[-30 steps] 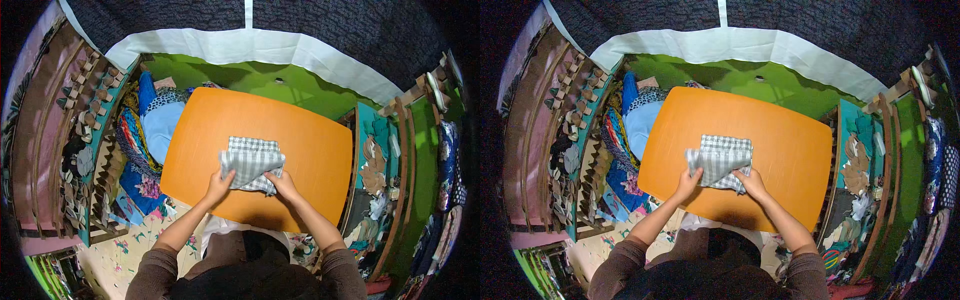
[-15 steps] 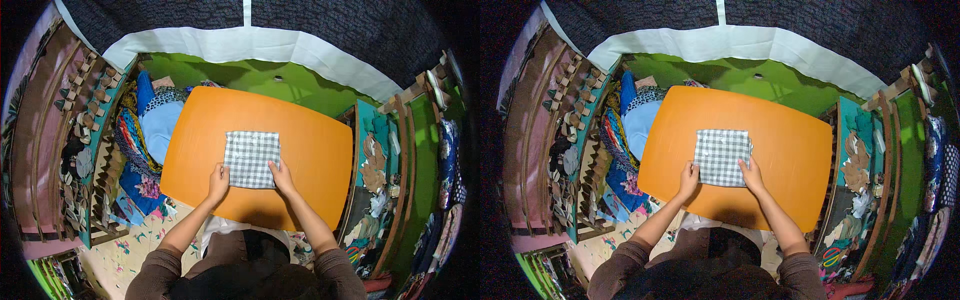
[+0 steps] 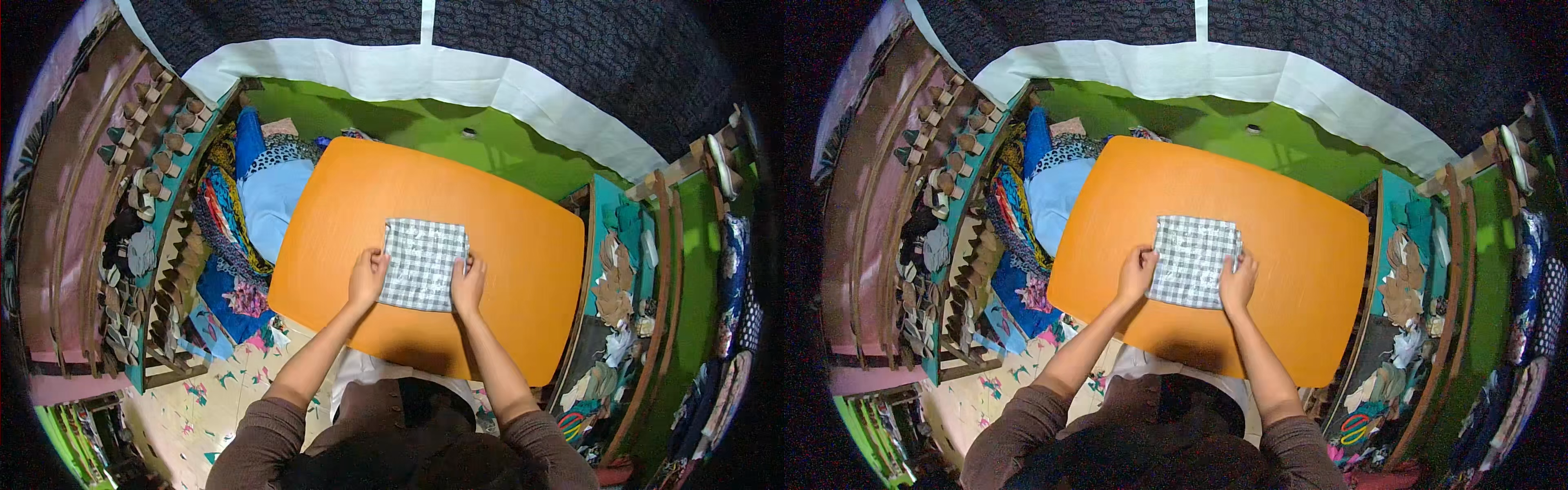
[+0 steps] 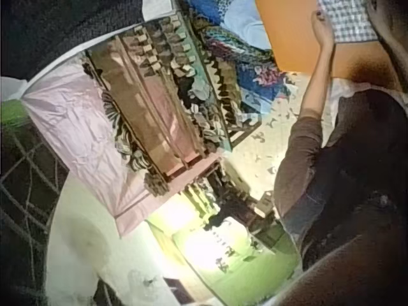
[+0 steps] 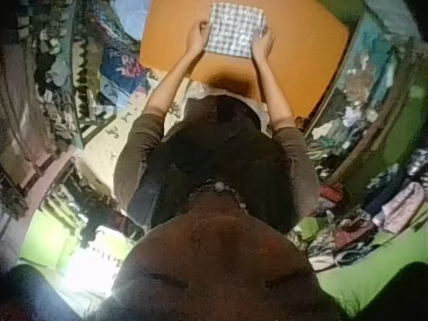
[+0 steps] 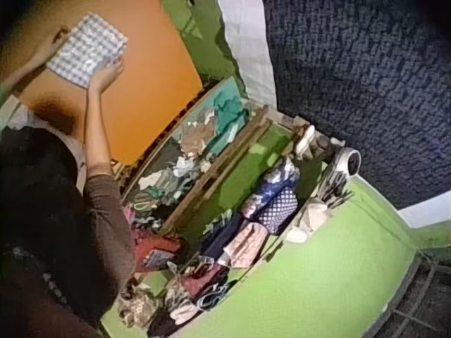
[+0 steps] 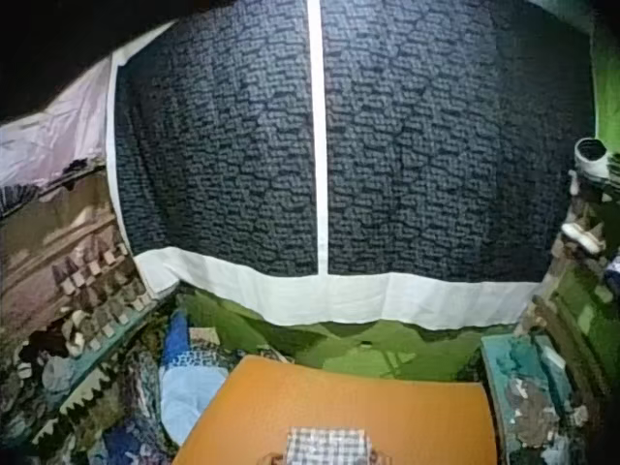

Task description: Folding various pieces of fabric on a table and stacking them neatly on a shelf.

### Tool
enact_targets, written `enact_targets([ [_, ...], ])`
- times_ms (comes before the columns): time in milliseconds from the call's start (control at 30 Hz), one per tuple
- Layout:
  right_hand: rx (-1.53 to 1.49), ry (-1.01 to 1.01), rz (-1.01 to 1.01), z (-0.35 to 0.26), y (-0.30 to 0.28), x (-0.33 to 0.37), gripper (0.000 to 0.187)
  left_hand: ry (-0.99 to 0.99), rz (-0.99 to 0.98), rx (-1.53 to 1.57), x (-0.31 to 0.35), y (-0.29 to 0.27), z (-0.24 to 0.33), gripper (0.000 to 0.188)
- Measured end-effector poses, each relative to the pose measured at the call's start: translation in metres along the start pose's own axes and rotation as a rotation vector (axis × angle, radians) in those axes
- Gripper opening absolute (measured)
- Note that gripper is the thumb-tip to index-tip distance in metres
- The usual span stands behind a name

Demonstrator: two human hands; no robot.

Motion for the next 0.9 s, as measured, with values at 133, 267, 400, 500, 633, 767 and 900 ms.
enact_targets([
  [133,-0.044,-0.058,0.043,-0.008,0.005,-0.039,0.036,-0.001,-0.017,0.007,-0.045,0.009,0.009,0.031],
  [267,0.087,0.011,-0.025,-0.017,0.019,-0.058,0.036,-0.269,-0.095,0.191,-0.065,0.023,-0.006,0.029],
  [400,0.106,0.105,-0.122,0.001,0.031,-0.062,0.034,-0.230,-0.189,0.026,-0.070,0.033,-0.008,0.029],
  [500,0.013,-0.022,-0.021,-0.006,0.022,-0.057,0.030,-0.308,-0.247,0.295,-0.062,0.041,0.003,0.028],
  [633,0.047,-0.044,0.060,-0.014,0.016,-0.053,0.024,-0.333,-0.159,0.589,-0.059,0.038,0.008,0.023],
  [767,0.102,-0.103,0.080,-0.022,0.016,-0.049,0.023,-0.161,-0.084,0.148,-0.063,0.030,0.011,0.026],
  [900,0.177,-0.159,0.122,-0.019,0.014,-0.048,0.022,-0.208,-0.071,0.153,-0.065,0.034,0.013,0.026],
])
Point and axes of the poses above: each hand's wrist, its own x-axis away from the middle knuckle, its own y-axis out of the palm, z = x × y, the point moved 7 cm from there along -x, towards the middle knuckle, and after that the axes turned 3 degrees about z, right-handed, at the moved point
